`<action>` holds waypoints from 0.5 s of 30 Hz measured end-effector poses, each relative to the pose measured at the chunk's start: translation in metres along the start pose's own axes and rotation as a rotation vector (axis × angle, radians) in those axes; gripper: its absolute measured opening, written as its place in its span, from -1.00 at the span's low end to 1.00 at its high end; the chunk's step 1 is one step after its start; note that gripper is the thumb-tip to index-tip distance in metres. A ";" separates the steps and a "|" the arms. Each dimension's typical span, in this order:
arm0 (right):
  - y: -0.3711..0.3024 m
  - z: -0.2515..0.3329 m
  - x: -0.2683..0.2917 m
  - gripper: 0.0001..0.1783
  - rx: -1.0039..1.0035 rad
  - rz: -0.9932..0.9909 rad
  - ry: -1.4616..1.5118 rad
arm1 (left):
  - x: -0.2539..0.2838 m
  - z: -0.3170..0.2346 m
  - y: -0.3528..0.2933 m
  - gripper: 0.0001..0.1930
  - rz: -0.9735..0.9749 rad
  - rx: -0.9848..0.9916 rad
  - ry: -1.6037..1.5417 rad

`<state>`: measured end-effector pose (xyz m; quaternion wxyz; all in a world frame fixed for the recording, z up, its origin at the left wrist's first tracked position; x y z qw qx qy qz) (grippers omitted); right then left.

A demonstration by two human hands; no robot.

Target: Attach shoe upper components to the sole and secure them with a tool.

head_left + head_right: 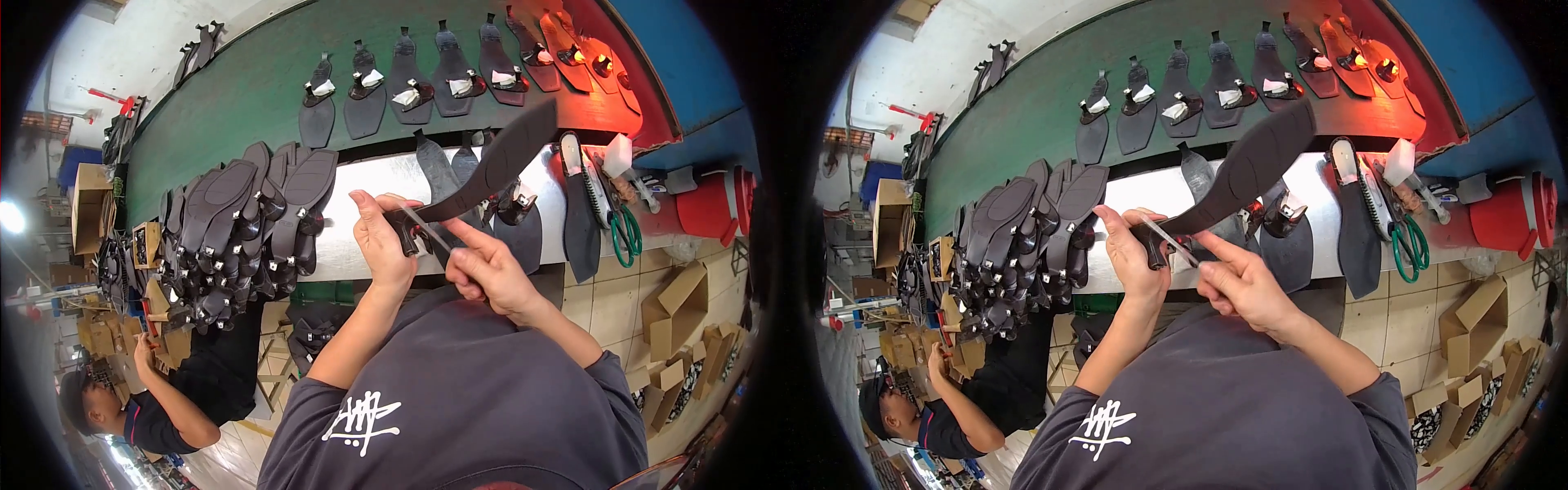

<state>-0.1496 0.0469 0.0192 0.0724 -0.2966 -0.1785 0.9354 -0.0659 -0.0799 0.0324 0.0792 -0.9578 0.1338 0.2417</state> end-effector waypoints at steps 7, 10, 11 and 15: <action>0.000 0.030 0.017 -0.67 0.238 -0.133 -0.440 | 0.009 -0.008 0.001 -0.22 -0.133 -0.027 0.093; -0.011 0.057 0.004 -0.73 0.597 -0.272 -0.889 | 0.009 -0.004 0.005 -0.10 -0.034 0.060 0.028; -0.020 0.068 -0.008 -0.71 0.798 -0.344 -1.151 | 0.011 -0.004 0.004 -0.10 -0.038 0.059 0.028; -0.018 0.062 -0.019 -0.73 0.803 -0.349 -1.265 | 0.003 -0.004 0.002 -0.10 -0.027 0.124 -0.022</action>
Point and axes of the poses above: each hand's wrist, its own y-axis towards the middle knuckle, its own x-axis out of the back of the hand, z = x × y, the point moved 9 cm from there along y, towards the middle knuckle, and after that the axes turned 8 degrees about -y, right-handed, at the moved point
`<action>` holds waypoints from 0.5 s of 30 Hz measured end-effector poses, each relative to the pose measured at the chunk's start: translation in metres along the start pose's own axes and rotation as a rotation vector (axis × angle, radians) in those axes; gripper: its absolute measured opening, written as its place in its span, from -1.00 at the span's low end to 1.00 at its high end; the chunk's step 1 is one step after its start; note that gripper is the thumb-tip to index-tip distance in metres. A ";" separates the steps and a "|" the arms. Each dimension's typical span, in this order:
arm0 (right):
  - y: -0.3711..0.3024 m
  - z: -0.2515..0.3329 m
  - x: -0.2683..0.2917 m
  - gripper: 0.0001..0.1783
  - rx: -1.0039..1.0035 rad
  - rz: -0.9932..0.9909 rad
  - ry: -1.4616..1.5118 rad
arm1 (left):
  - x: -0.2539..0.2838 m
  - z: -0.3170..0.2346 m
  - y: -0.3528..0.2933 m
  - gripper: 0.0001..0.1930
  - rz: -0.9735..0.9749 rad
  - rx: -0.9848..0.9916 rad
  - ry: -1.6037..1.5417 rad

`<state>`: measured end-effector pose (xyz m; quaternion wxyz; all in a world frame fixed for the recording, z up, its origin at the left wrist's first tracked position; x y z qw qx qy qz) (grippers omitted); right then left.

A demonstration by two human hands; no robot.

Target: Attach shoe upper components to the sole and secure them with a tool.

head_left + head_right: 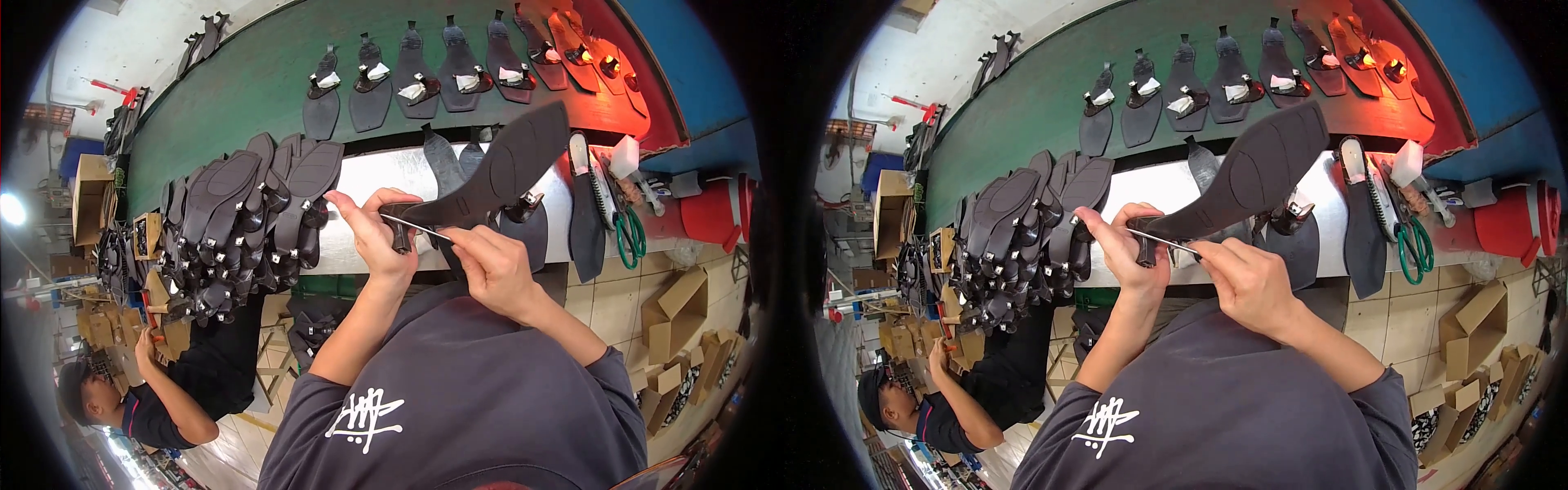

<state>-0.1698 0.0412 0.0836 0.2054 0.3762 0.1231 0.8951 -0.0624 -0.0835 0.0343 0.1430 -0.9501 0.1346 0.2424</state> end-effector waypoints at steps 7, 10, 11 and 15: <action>-0.003 0.010 -0.006 -0.76 0.019 0.029 0.051 | 0.010 0.014 0.001 -0.15 -0.157 0.185 -0.158; -0.004 0.022 0.000 -0.73 0.078 -0.024 0.074 | 0.013 0.021 0.005 -0.26 -0.157 0.247 -0.268; -0.009 0.032 -0.008 -0.73 0.148 0.060 0.069 | 0.005 0.029 0.011 -0.30 -0.063 0.330 -0.378; 0.001 0.011 0.008 -0.82 0.065 -0.094 0.049 | -0.018 0.042 0.001 -0.48 -0.032 0.648 -0.577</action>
Point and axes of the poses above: each hand's wrist, its own y-axis towards the middle knuckle, its own x-axis out of the back of the hand, z = x × y, the point moved 9 cm from there along y, towards the middle knuckle, and after that the axes turned 8 degrees about -y, right-handed, at the moved point
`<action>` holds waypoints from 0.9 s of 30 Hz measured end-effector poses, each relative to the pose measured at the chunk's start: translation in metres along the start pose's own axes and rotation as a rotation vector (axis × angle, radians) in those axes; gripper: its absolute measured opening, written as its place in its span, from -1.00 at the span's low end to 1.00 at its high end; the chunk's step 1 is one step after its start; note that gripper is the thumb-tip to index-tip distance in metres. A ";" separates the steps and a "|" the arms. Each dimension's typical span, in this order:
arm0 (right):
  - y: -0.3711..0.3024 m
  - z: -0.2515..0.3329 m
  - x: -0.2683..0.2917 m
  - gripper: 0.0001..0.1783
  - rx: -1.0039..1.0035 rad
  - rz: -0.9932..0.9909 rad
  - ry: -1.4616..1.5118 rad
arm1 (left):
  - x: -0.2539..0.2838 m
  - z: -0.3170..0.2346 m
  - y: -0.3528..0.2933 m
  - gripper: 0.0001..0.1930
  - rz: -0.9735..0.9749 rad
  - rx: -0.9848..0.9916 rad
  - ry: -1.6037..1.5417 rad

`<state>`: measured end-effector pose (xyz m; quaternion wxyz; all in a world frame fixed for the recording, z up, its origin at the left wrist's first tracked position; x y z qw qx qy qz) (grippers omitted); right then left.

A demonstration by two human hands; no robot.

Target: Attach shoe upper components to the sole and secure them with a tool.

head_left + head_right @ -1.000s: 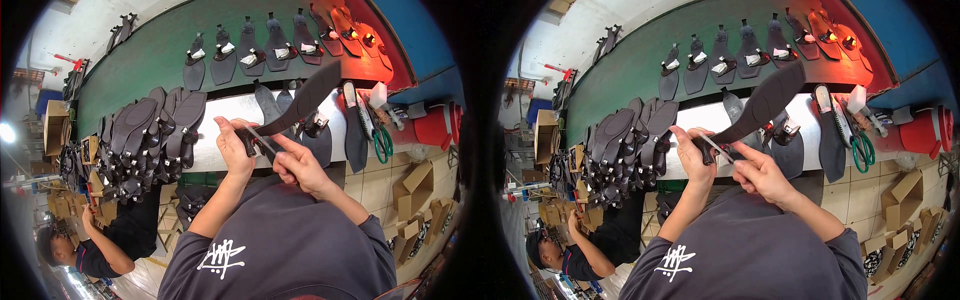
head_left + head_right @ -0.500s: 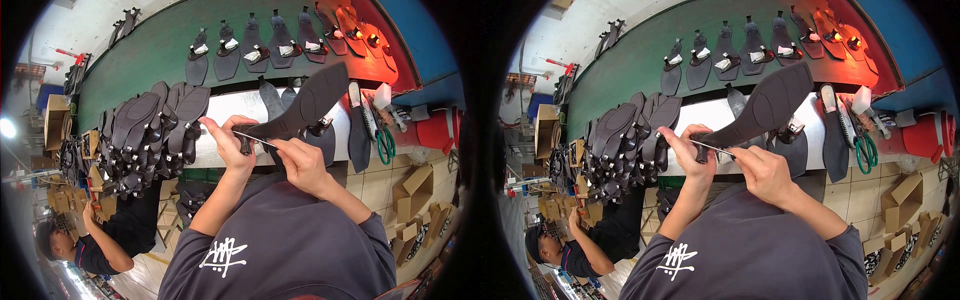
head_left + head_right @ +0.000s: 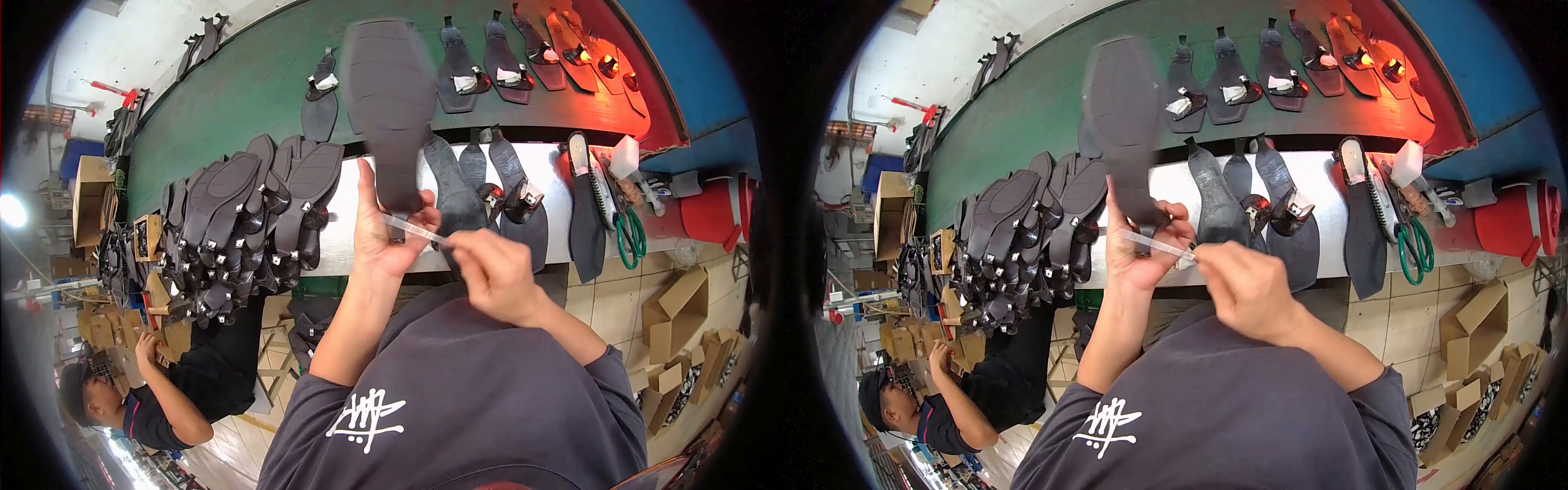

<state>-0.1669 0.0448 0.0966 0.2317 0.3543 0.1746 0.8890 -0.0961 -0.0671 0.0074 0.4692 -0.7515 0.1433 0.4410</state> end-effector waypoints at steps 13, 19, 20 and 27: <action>-0.007 -0.016 -0.016 -0.94 -0.131 0.046 -0.081 | 0.012 -0.001 0.006 -0.24 0.102 -0.189 0.025; -0.010 -0.017 -0.021 -0.93 -0.131 0.111 -0.046 | 0.018 0.009 0.016 -0.40 0.235 -0.041 0.011; -0.010 -0.014 -0.021 -0.93 -0.106 0.105 -0.054 | 0.021 0.010 0.016 -0.41 0.208 -0.008 -0.012; -0.016 0.009 -0.025 -0.91 0.049 0.155 -0.018 | 0.015 0.000 0.027 -0.39 0.128 0.109 -0.117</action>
Point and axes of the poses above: each hand's wrist, its own y-axis towards the middle knuckle, its own x-axis out of the back of the hand, z = x × y, the point moved 9 cm from there along y, towards the middle knuckle, and after that the axes turned 8 degrees about -y, right-handed, at the moved point
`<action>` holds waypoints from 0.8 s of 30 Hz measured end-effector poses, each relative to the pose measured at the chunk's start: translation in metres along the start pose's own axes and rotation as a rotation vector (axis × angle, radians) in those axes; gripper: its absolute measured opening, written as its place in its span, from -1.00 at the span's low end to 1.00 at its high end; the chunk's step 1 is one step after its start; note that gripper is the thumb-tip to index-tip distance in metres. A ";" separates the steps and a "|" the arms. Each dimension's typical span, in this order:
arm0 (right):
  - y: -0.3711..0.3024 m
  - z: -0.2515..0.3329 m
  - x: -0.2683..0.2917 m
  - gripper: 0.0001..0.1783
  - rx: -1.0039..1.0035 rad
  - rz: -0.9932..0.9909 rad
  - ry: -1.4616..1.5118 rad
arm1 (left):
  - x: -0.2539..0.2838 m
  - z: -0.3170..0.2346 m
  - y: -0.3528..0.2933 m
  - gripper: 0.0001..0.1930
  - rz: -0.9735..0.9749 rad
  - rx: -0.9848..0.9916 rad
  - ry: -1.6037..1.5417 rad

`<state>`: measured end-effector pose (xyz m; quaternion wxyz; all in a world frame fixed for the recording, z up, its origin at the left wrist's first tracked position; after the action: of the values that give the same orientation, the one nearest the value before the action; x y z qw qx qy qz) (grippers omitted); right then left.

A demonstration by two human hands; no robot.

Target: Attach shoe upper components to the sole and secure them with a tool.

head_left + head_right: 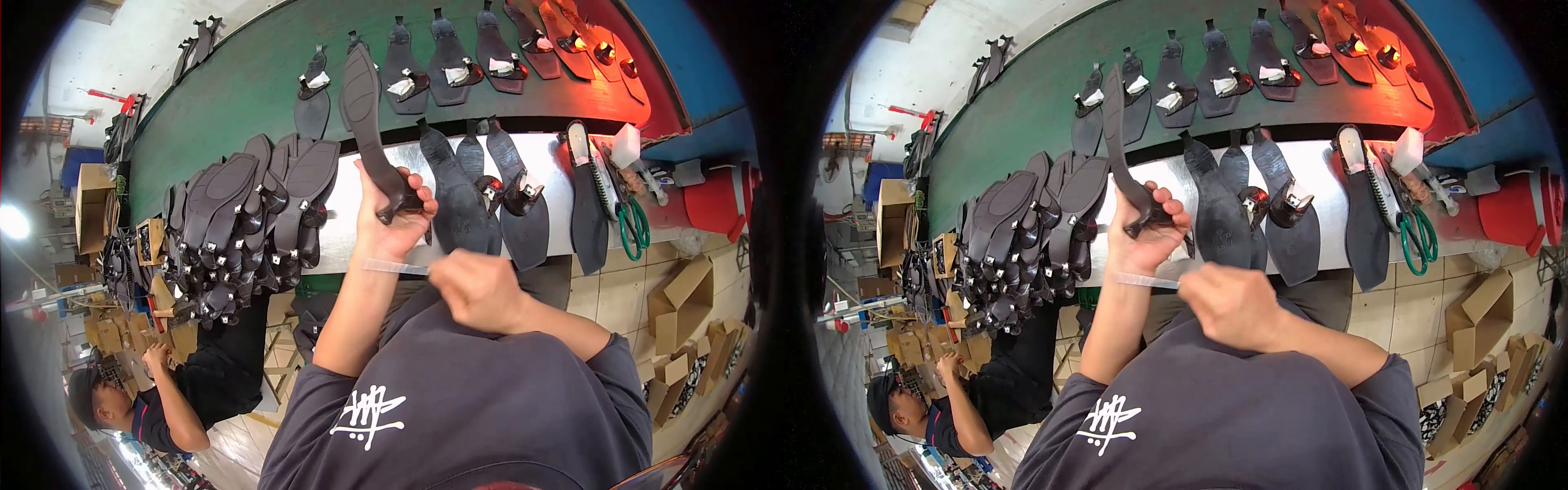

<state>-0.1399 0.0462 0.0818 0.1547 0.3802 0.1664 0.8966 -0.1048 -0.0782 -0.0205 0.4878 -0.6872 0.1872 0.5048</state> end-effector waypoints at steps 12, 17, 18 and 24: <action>0.045 -0.020 0.034 -0.31 -0.143 -0.110 0.319 | -0.028 0.008 -0.027 -0.48 -0.017 -0.363 0.593; 0.049 -0.025 0.029 -0.51 -0.101 -0.144 0.327 | -0.030 0.015 -0.021 -0.57 0.016 -0.424 0.577; 0.049 -0.026 0.029 -0.55 -0.098 -0.150 0.335 | -0.031 0.015 -0.020 -0.59 0.026 -0.446 0.553; 0.049 -0.017 0.036 -0.64 0.037 -0.306 0.076 | -0.047 0.020 -0.019 -0.69 -0.024 -0.389 0.561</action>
<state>-0.1837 0.0133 0.1135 0.2762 0.3188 0.2445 0.8731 -0.1208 -0.0638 0.0299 0.2829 -0.8815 0.2062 0.3168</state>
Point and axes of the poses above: each hand's wrist, its own y-axis towards the middle knuckle, its own x-axis out of the back of the hand, z = x × y, the point moved 9 cm from there along y, towards the middle knuckle, and after that the axes turned 8 degrees about -y, right-handed, at the moved point
